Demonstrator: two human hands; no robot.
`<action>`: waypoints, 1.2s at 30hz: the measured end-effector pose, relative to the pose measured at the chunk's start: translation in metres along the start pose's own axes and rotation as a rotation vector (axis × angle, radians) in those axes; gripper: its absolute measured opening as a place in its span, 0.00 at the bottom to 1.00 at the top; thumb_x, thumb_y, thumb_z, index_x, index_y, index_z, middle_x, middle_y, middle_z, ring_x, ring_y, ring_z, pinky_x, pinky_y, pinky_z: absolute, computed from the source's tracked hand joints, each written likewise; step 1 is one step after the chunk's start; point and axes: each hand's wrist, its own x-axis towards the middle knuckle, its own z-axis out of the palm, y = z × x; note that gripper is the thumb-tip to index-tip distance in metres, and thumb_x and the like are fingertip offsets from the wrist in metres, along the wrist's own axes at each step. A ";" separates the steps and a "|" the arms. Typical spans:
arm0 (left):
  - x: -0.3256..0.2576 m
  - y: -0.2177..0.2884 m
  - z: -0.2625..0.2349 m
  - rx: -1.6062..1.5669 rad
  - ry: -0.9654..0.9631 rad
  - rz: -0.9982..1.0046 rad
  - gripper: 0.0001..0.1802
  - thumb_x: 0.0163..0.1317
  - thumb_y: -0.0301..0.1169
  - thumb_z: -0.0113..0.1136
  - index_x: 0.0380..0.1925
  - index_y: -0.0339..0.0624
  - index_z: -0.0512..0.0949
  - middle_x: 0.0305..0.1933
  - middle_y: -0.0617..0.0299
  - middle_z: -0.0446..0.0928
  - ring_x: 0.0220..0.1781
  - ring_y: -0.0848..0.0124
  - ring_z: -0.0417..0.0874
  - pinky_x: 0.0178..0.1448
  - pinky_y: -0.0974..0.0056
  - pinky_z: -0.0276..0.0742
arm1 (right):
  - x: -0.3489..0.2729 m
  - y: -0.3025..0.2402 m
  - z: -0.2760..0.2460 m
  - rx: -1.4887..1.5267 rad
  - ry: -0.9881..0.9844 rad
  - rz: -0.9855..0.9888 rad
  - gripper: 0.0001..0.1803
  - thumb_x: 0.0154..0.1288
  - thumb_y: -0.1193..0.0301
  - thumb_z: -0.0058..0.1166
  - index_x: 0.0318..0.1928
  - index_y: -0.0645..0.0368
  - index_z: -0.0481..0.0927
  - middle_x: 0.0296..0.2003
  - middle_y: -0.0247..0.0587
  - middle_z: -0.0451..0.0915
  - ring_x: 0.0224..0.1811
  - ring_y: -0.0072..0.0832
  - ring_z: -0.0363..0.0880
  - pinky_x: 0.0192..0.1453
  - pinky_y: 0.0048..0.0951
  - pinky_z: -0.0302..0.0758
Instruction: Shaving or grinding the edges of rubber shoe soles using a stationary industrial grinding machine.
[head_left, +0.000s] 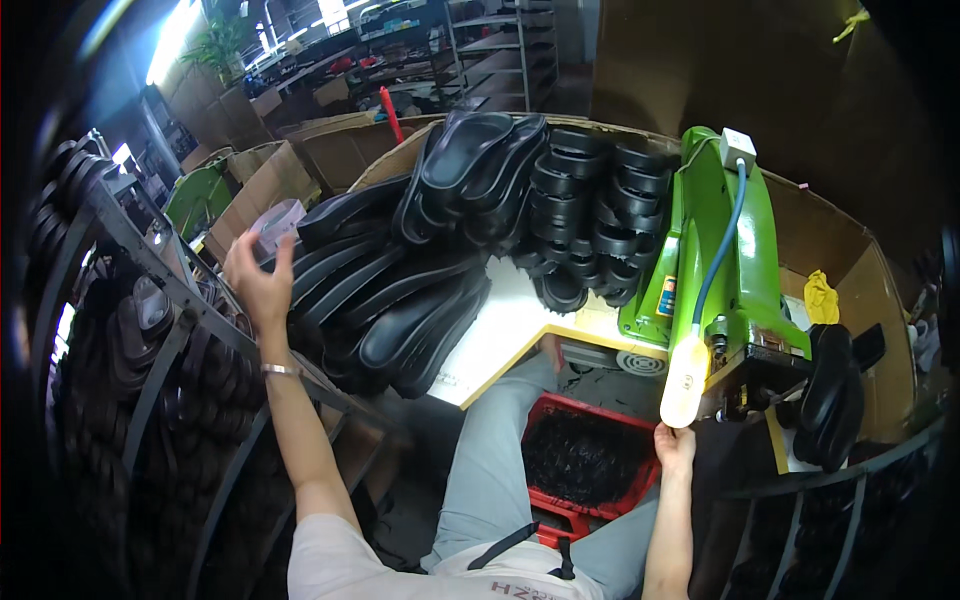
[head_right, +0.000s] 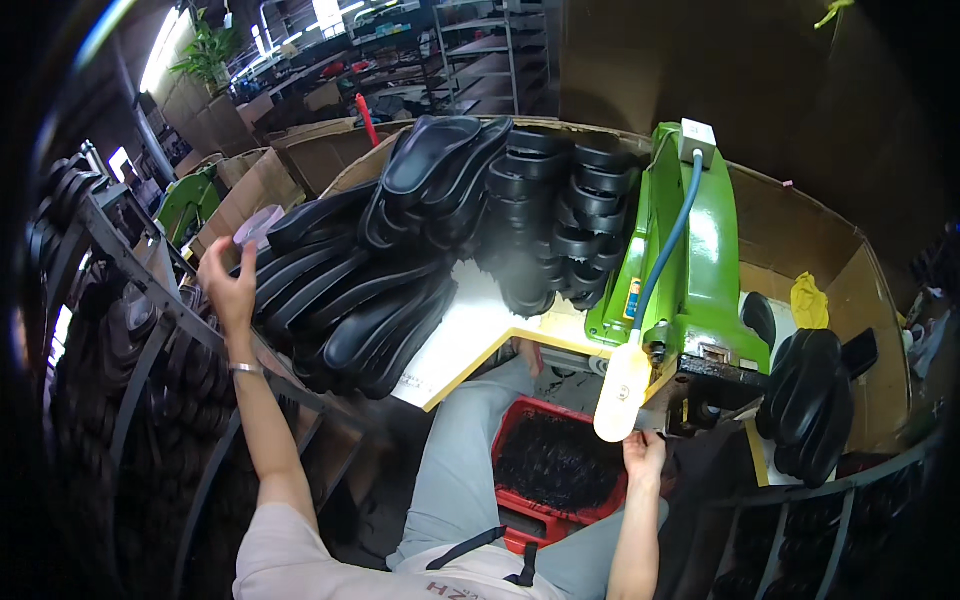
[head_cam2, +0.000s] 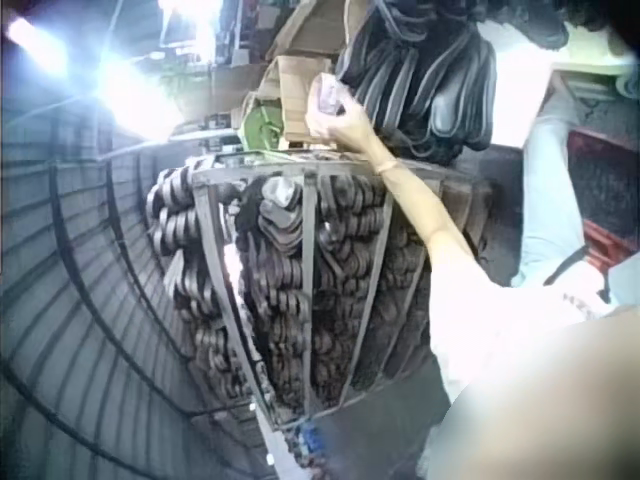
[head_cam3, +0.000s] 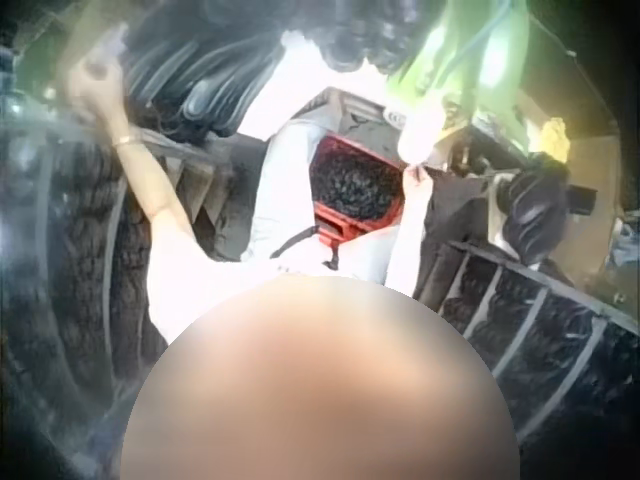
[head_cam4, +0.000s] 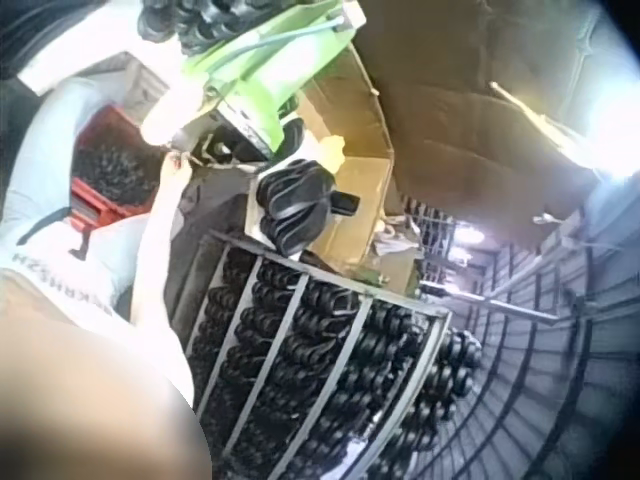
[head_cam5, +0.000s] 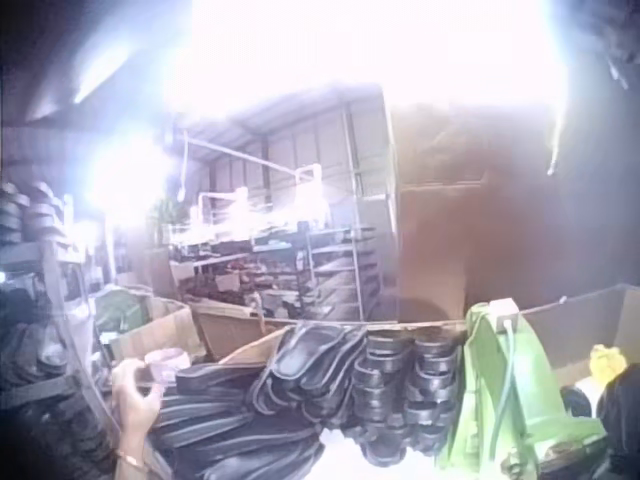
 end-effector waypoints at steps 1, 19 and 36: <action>0.012 0.007 0.010 0.103 -0.080 0.066 0.30 0.54 0.51 0.64 0.47 0.38 0.75 0.49 0.48 0.76 0.58 0.50 0.72 0.64 0.52 0.62 | 0.000 0.002 -0.005 -0.035 -0.008 0.022 0.10 0.67 0.75 0.44 0.45 0.63 0.75 0.38 0.42 0.77 0.35 0.31 0.78 0.39 0.31 0.78; -0.030 0.126 -0.148 -0.285 -0.406 0.204 0.22 0.22 0.28 0.75 0.26 0.40 0.81 0.44 0.48 0.74 0.45 0.52 0.78 0.49 0.55 0.74 | -0.131 0.043 -0.026 -0.390 -0.573 0.296 0.19 0.69 0.67 0.46 0.56 0.61 0.69 0.45 0.50 0.78 0.42 0.39 0.79 0.44 0.42 0.77; -0.308 0.372 -0.051 -1.638 -1.558 -0.960 0.11 0.54 0.22 0.65 0.38 0.31 0.80 0.36 0.61 0.81 0.37 0.77 0.78 0.43 0.71 0.75 | -0.203 0.042 -0.146 -0.717 -0.197 -0.008 0.30 0.52 0.83 0.62 0.57 0.63 0.70 0.52 0.39 0.74 0.54 0.30 0.73 0.60 0.31 0.69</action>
